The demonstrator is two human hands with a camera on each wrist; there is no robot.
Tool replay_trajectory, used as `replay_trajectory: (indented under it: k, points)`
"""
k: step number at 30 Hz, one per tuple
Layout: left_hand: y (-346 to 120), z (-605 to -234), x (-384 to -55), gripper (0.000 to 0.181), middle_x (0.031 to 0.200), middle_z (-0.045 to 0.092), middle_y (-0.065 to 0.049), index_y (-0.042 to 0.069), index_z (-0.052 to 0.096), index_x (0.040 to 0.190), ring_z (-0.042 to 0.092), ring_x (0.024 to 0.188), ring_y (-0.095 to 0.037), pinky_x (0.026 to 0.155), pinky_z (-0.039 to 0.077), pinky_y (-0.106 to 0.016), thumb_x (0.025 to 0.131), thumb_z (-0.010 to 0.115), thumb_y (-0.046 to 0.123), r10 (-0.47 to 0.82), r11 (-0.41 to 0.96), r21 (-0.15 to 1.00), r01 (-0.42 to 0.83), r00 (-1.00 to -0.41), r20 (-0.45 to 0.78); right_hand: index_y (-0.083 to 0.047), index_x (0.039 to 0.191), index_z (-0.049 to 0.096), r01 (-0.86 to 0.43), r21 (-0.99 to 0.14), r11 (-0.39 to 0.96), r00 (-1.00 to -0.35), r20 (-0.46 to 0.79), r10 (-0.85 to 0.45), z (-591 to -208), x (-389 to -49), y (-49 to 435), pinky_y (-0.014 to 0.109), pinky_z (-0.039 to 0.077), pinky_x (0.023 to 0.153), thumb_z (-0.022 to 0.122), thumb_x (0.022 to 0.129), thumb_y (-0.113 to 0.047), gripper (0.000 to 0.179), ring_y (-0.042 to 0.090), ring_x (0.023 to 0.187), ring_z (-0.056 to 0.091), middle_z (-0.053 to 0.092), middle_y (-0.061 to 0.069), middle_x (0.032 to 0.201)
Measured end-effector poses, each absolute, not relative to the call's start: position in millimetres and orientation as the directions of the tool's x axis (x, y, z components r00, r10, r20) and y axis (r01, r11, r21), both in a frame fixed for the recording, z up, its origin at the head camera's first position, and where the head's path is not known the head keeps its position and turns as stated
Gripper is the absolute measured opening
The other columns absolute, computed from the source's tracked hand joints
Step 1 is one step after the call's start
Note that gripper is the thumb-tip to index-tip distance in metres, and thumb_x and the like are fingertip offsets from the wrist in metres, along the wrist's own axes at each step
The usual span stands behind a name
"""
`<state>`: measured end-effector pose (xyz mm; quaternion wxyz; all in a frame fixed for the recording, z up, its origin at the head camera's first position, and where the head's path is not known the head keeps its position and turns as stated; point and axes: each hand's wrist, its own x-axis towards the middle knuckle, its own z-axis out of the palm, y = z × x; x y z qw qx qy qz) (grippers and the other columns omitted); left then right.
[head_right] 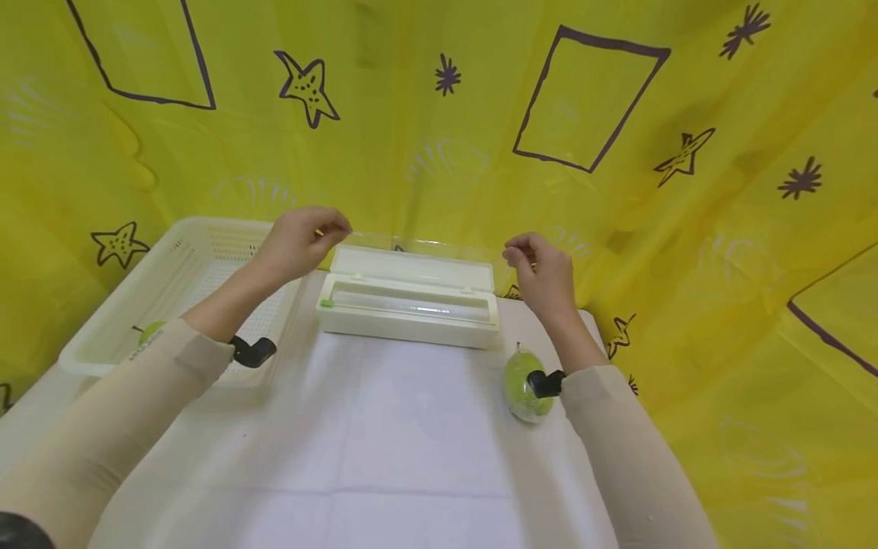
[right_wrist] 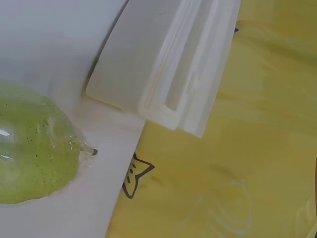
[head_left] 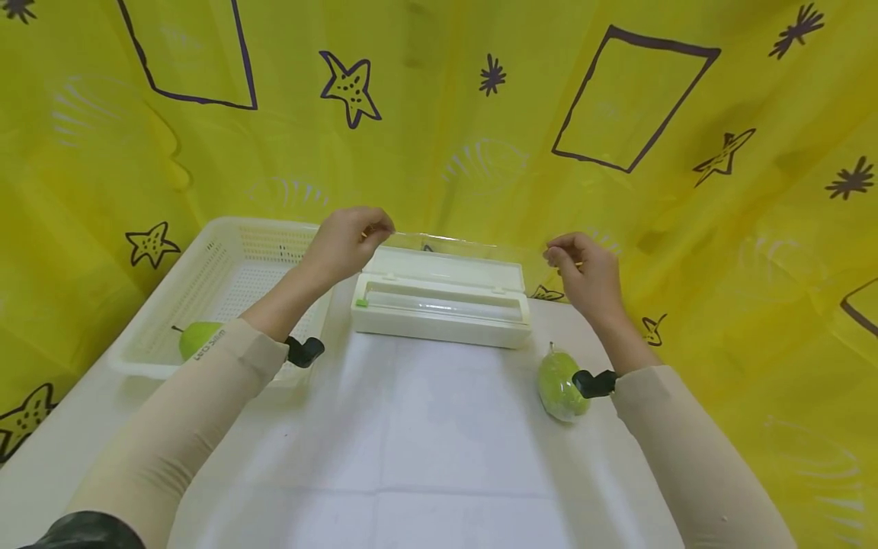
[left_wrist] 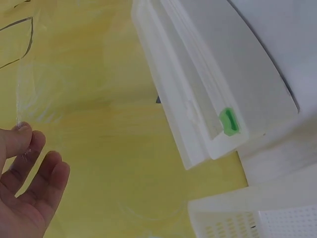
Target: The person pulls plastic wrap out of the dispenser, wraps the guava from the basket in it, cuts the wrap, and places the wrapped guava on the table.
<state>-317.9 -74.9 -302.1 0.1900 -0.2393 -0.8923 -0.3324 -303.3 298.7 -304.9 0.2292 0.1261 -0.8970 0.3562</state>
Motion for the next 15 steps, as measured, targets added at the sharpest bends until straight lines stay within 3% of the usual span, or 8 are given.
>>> replay_trajectory:
  k: [6, 15]
  points:
    - [-75, -299, -316, 0.010, 0.100, 0.074, -0.008, 0.008, 0.073, 0.101, 0.068, 0.087, -0.025, 0.080, 0.054, -0.041, 0.097, 0.065, 0.010, 0.294, 0.657, 0.507, 0.558, -0.809, 0.508, -0.002, 0.109, 0.066, -0.386, -0.582, 0.716, -0.862, 0.503, -0.056, -301, -301, 299, 0.008, 0.048, 0.070, 0.058, 0.102, -0.020, 0.021, 0.027, 0.088, 0.066, 0.072, 0.012, 0.101]
    - [-77, -293, -311, 0.009, 0.100, 0.073, -0.007, 0.008, 0.073, 0.101, 0.066, 0.084, -0.023, 0.077, 0.054, -0.038, 0.096, 0.065, 0.009, 0.290, 0.647, 0.510, 0.567, -0.801, 0.523, -0.003, 0.108, 0.067, -0.396, -0.572, 0.718, -0.853, 0.519, -0.058, -294, -297, 299, 0.008, 0.048, 0.071, 0.057, 0.102, -0.020, 0.021, 0.020, 0.086, 0.064, 0.071, 0.011, 0.100]
